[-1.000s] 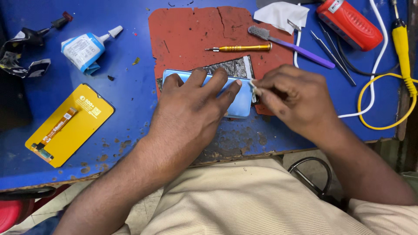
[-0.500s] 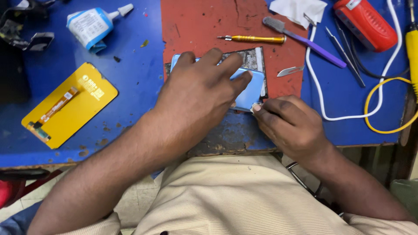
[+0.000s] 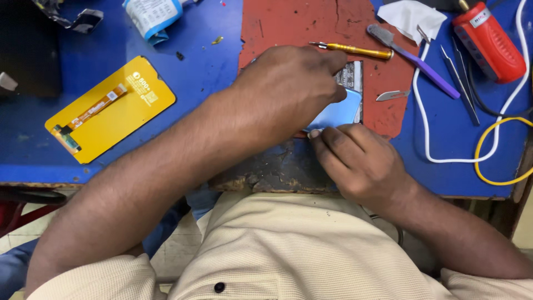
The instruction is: The person applies adhesive to the internal frame of a disassembled smartphone and then places the back cover onto the chassis. The person uses a tube of adhesive and a screwdriver to work on the device.
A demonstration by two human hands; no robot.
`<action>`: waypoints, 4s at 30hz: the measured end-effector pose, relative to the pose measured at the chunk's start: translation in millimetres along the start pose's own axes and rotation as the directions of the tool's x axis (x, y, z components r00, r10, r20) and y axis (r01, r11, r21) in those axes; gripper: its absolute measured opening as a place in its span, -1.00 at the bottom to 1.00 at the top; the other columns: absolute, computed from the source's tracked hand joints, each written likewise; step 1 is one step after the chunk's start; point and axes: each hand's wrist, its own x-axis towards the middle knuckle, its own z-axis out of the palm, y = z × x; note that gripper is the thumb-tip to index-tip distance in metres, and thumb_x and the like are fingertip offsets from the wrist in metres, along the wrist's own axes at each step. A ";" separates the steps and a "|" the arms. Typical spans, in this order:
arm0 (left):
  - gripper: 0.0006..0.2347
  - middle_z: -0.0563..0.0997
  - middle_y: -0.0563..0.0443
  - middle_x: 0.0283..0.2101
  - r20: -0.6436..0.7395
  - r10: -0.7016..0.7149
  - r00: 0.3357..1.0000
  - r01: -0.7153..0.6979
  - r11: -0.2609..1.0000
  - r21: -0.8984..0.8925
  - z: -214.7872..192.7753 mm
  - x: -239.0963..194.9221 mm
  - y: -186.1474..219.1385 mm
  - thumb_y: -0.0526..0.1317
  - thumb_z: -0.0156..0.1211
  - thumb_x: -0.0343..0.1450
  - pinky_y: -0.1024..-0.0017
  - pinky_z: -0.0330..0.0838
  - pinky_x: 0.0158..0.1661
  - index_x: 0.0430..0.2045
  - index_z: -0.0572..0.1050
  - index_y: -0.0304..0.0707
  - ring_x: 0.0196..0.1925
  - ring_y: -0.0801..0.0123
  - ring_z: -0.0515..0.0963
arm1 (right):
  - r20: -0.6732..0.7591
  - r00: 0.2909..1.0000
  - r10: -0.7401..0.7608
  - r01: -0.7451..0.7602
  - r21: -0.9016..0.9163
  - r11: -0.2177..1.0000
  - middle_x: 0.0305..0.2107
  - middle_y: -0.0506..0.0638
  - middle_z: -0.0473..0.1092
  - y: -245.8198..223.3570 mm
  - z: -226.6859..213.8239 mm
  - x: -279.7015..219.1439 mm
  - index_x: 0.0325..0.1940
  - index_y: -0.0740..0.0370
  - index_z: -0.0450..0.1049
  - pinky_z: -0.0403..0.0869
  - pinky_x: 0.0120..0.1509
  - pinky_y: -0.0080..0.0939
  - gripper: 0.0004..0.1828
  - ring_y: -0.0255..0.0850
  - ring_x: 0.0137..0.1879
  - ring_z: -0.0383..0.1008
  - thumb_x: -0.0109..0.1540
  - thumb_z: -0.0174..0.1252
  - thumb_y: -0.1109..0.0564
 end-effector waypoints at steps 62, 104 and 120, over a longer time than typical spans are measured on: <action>-0.34 0.49 -0.24 -0.02 -0.214 -0.529 0.821 0.523 0.848 -0.091 -21.3 -36.2 13.2 -0.27 0.47 0.30 0.12 0.40 0.02 0.30 0.27 -0.42 -0.01 -0.06 0.47 | -0.260 0.830 0.494 -0.558 -0.376 0.740 -0.17 0.05 0.50 77.4 -34.8 -47.7 0.08 0.22 0.58 0.47 0.02 -0.16 -0.76 -0.08 -0.09 0.46 0.35 0.18 0.36; -0.69 0.63 -0.03 0.01 -0.283 -0.548 0.787 -0.119 0.315 -0.942 -16.2 22.5 -17.0 -0.31 0.31 0.57 0.46 0.53 0.16 0.16 0.42 -0.43 0.05 0.49 0.61 | 0.059 0.757 0.651 -0.095 0.995 0.021 0.04 0.13 0.51 71.9 -6.3 31.7 0.48 0.28 0.07 0.57 0.27 -0.29 -0.39 -0.27 0.13 0.56 0.38 0.09 0.39; -0.78 0.66 0.02 -0.11 -0.107 -0.692 0.714 0.121 0.273 -0.954 -5.7 -2.5 -8.6 -0.37 0.28 0.51 0.53 0.58 -0.03 0.01 0.49 -0.44 -0.09 0.54 0.64 | 0.121 0.773 0.623 -0.180 0.983 0.033 0.02 0.20 0.48 57.4 20.8 22.6 0.46 0.28 0.03 0.54 0.32 -0.23 -0.34 -0.21 0.18 0.55 0.34 0.13 0.45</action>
